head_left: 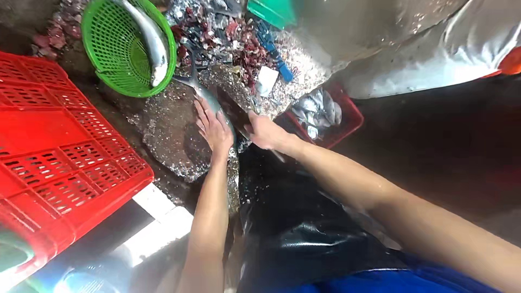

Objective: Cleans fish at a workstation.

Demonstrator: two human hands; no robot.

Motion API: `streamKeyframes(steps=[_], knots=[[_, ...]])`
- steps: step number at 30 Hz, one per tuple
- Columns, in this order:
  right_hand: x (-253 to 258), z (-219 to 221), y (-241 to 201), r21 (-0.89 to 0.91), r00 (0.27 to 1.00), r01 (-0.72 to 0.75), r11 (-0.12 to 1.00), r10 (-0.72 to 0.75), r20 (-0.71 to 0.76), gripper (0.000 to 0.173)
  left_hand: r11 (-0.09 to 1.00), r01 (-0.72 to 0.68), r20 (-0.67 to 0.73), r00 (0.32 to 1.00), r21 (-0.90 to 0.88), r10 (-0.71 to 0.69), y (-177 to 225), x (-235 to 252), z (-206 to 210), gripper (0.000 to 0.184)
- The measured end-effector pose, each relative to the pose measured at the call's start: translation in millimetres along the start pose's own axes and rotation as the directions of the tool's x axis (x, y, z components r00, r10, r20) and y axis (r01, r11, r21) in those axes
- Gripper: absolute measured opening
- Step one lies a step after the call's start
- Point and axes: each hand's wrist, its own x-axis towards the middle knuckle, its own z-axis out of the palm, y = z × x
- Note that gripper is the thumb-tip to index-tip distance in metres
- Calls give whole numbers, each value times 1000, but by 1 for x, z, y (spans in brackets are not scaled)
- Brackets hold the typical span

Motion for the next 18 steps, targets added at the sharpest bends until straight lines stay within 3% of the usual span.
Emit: streamKeyframes(steps=[3, 6, 18], knots=[[10, -2, 2, -26, 999, -13, 1000, 12, -34, 40, 997, 63, -40, 997, 33, -61, -4, -9, 13, 60], [5, 0, 2, 4, 991, 66, 998, -65, -113, 32, 995, 83, -72, 994, 51, -79, -8, -7, 16, 59], [10, 9, 3, 25, 999, 23, 999, -22, -47, 30, 995, 83, -70, 994, 56, -79, -8, -6, 17, 60]])
